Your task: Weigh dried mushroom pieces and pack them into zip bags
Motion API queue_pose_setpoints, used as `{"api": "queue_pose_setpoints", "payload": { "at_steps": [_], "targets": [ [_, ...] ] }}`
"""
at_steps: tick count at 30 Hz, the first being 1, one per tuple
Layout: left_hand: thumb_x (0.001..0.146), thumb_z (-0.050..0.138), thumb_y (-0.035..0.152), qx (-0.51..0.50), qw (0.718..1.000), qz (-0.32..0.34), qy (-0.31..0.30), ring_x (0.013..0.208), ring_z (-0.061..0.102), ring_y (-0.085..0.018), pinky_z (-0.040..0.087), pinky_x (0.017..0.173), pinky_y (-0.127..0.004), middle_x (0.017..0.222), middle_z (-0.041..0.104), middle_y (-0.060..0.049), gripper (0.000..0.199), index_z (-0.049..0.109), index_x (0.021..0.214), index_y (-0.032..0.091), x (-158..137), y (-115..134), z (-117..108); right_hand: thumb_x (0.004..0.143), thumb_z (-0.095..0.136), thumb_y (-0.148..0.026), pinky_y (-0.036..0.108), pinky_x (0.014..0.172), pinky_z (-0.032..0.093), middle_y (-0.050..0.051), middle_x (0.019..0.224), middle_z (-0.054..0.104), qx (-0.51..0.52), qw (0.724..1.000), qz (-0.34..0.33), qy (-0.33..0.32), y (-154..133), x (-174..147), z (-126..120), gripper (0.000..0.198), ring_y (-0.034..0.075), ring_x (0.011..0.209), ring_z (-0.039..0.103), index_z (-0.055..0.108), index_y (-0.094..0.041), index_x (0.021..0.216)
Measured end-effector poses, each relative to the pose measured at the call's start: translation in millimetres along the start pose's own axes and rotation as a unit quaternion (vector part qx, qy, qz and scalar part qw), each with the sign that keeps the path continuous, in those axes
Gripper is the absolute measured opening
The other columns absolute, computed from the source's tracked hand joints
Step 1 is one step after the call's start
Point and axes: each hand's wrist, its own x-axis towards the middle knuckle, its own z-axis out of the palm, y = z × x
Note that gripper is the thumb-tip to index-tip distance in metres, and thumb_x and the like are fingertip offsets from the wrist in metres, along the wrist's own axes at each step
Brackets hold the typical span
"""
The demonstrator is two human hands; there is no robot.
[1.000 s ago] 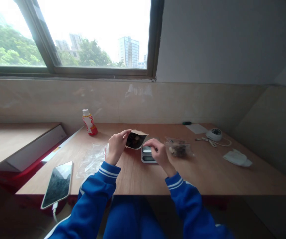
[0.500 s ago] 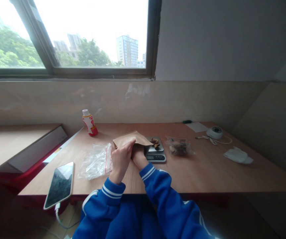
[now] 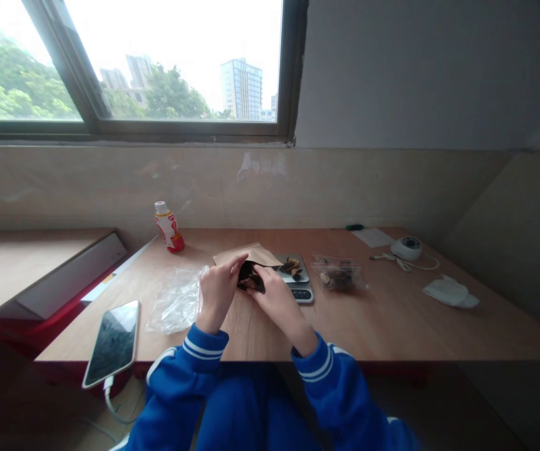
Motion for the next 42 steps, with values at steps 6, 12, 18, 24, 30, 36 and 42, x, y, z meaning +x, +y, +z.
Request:
{"api": "queue_pose_setpoints", "payload": {
  "at_steps": [6,12,18,24,30,36,42],
  "targets": [
    [0.093,0.043,0.043,-0.021,1.0,-0.021,-0.001,0.078,0.069,-0.022,0.037,0.058,-0.026,0.09,0.076,-0.005,0.034,0.066,0.117,0.038,9.2,-4.0,-7.7,0.078,0.069,-0.027,0.034,0.086,0.055,0.009,0.119,0.065,0.162,0.986,0.035,0.0,26.7,-17.7,-40.8,0.043,0.023,0.103,0.065,0.062,-0.022,0.12],
    [0.092,0.044,0.044,-0.036,0.998,-0.042,0.019,0.079,0.068,-0.023,0.037,0.059,-0.026,0.09,0.076,-0.004,0.033,0.067,0.115,0.038,13.7,-10.1,-12.0,0.082,0.064,-0.029,0.042,0.097,0.049,0.012,0.125,0.063,0.092,0.994,0.045,0.027,81.2,-6.3,-32.7,0.043,0.026,0.114,0.061,0.06,-0.021,0.124],
    [0.091,0.045,0.044,-0.043,0.997,-0.057,0.019,0.077,0.067,-0.021,0.035,0.058,-0.026,0.088,0.076,-0.003,0.033,0.068,0.114,0.037,14.0,-16.8,-15.5,0.082,0.063,-0.022,0.054,0.112,0.028,0.023,0.145,0.041,-0.076,0.997,-0.03,-0.005,125.6,15.6,15.8,0.049,0.032,0.139,0.032,0.055,-0.013,0.129],
    [0.09,0.046,0.045,-0.039,0.997,-0.069,0.024,0.073,0.067,-0.021,0.033,0.056,-0.026,0.085,0.076,-0.002,0.032,0.068,0.112,0.038,15.3,-19.8,-16.7,0.093,0.045,-0.028,0.058,0.113,0.019,0.016,0.151,0.032,-0.061,0.997,-0.047,0.003,132.9,14.3,12.9,0.043,0.029,0.141,0.029,0.05,-0.019,0.136],
    [0.09,0.046,0.047,-0.041,0.997,-0.064,0.032,0.072,0.067,-0.021,0.032,0.055,-0.026,0.082,0.075,-0.001,0.032,0.068,0.111,0.039,15.8,-18.7,-11.9,0.095,0.039,-0.034,0.046,0.112,0.03,0.013,0.14,0.051,0.057,0.992,-0.013,0.113,141.7,8.7,-17.3,0.042,0.022,0.133,0.044,0.054,-0.018,0.132],
    [0.091,0.046,0.047,-0.037,0.997,-0.056,0.041,0.072,0.067,-0.022,0.032,0.055,-0.026,0.082,0.075,-0.001,0.032,0.068,0.112,0.04,13.9,-19.8,-8.1,0.091,0.041,-0.038,0.047,0.102,0.043,0.018,0.123,0.064,0.055,0.978,0.062,0.191,172.7,-3.1,-32.4,0.044,0.027,0.118,0.058,0.062,-0.012,0.119],
    [0.09,0.047,0.047,-0.027,0.997,-0.065,0.041,0.069,0.066,-0.021,0.032,0.054,-0.026,0.079,0.075,-0.001,0.032,0.067,0.114,0.04,11.3,-18.0,-6.4,0.089,0.043,-0.044,0.047,0.1,0.045,0.019,0.124,0.063,0.068,0.972,0.094,0.203,173.9,-22.1,-35.3,0.048,0.029,0.117,0.059,0.059,-0.012,0.122]
  ]
}}
